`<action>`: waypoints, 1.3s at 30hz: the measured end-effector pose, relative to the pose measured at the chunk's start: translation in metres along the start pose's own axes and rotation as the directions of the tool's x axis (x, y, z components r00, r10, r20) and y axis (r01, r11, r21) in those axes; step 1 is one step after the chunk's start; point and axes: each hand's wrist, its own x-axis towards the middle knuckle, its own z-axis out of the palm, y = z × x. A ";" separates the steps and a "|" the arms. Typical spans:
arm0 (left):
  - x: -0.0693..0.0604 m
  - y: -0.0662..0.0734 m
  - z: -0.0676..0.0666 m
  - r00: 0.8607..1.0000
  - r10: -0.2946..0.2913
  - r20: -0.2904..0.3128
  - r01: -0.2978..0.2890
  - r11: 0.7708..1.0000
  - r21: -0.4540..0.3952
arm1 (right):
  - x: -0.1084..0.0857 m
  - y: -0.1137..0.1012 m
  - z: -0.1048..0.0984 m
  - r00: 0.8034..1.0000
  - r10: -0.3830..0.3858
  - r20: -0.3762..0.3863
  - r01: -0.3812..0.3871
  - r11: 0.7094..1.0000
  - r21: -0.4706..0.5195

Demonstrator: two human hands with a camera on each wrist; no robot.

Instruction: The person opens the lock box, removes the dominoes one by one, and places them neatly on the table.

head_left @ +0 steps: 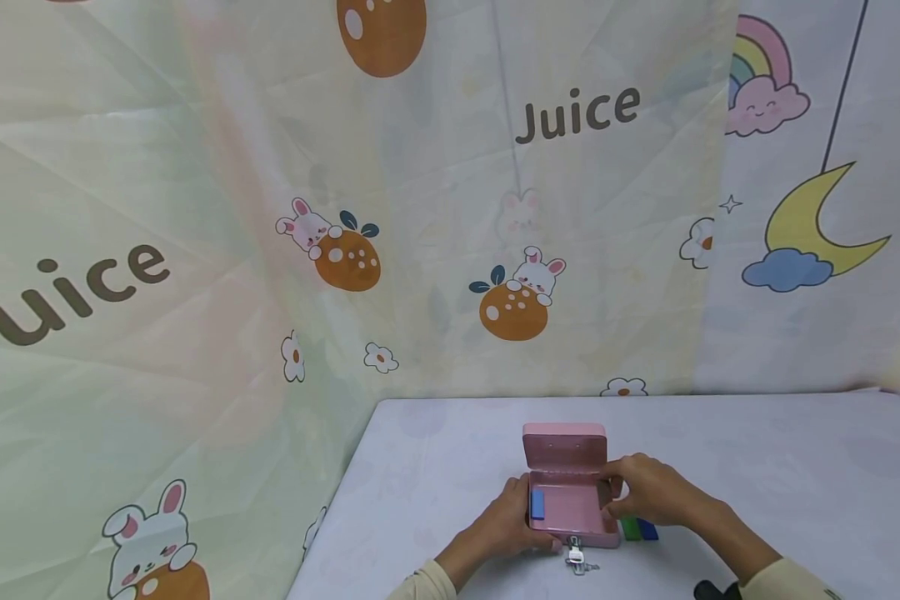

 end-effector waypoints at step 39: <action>-0.001 0.002 -0.002 1.000 -0.001 0.002 0.001 1.000 -0.016 | -0.002 0.017 -0.002 0.999 0.033 0.019 -0.033 0.999 0.009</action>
